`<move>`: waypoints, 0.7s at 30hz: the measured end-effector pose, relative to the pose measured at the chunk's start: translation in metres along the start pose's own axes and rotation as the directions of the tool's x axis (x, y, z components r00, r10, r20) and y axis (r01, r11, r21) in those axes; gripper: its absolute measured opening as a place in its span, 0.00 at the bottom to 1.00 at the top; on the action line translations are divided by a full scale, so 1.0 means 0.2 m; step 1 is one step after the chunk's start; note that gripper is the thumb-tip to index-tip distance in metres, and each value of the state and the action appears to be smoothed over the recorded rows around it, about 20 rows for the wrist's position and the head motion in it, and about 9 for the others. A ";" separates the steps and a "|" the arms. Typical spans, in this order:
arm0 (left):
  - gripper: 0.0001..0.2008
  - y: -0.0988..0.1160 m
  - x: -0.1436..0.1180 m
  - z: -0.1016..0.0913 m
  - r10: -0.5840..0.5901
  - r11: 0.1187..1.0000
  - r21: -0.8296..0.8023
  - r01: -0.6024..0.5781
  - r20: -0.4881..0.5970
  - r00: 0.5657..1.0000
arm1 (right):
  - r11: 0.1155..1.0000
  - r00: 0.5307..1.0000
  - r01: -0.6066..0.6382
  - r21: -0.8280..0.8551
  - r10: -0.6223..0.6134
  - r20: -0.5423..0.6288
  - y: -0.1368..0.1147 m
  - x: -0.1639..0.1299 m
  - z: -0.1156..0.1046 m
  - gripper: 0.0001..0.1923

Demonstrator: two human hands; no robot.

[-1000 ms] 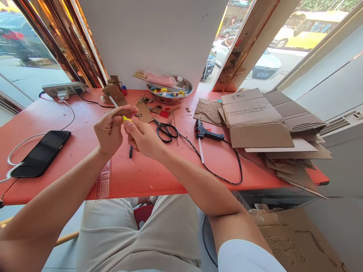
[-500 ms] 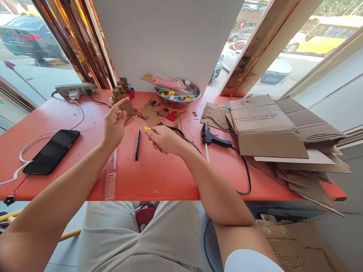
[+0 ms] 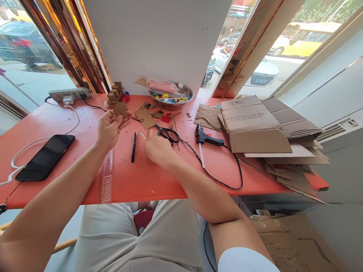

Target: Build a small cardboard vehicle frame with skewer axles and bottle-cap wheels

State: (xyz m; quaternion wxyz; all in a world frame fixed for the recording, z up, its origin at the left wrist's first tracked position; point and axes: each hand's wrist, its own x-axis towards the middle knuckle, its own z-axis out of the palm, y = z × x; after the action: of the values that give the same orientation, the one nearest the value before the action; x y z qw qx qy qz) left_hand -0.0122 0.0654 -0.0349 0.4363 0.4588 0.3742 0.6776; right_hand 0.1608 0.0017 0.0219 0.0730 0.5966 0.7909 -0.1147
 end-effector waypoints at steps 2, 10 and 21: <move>0.09 0.00 0.00 0.00 0.005 1.000 0.011 -0.005 -0.002 1.000 | 0.999 1.000 0.025 -0.043 -0.025 0.000 -0.01 -0.01 0.00 0.26; 0.11 -0.02 -0.05 0.04 -0.104 0.994 0.034 0.102 0.058 0.993 | 0.988 0.998 0.054 -0.143 -0.050 0.037 -0.04 -0.14 -0.08 0.28; 0.22 0.02 -0.13 0.13 -0.139 0.989 0.065 0.134 0.077 0.987 | 0.996 0.971 0.049 -0.080 -0.066 -0.229 0.29 0.21 -0.48 0.15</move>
State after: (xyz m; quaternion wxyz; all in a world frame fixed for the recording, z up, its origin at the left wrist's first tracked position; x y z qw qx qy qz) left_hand 0.0160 0.0429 -0.0320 0.4827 0.4721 0.4068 0.6154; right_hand 0.2066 0.0820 0.0986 -0.0011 0.5795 0.8148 -0.0172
